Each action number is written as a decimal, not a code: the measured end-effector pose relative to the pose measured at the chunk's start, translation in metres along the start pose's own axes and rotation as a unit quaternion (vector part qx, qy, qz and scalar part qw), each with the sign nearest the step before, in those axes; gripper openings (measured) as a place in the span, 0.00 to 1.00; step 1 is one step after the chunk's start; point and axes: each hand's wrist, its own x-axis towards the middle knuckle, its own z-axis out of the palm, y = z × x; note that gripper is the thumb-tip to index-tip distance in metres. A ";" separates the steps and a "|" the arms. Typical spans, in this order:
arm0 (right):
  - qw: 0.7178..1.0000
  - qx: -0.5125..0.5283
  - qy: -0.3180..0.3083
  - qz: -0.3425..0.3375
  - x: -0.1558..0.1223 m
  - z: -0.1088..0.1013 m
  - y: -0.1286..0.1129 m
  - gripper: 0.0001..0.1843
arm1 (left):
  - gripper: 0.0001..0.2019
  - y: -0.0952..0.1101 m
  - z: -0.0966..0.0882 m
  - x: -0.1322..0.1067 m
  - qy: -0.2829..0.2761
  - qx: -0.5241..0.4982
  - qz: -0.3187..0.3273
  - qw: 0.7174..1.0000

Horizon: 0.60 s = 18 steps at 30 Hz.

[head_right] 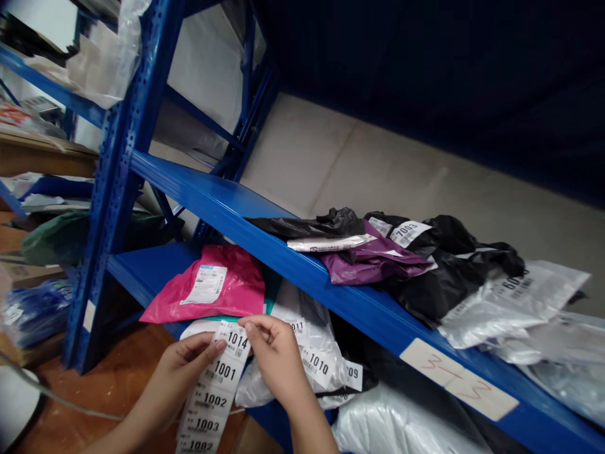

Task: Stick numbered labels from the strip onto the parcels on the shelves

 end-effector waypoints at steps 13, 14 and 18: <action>0.996 -0.046 0.073 0.013 0.002 0.020 0.023 0.23 | 0.31 -0.009 -0.011 0.004 0.092 0.104 0.033 0.990; 0.996 -0.057 0.070 0.013 0.001 0.021 0.025 0.21 | 0.31 -0.010 -0.013 0.004 0.090 0.117 0.037 0.988; 0.988 -0.139 0.052 -0.043 0.001 0.027 0.025 0.08 | 0.31 -0.017 -0.019 0.005 0.119 0.146 0.066 0.980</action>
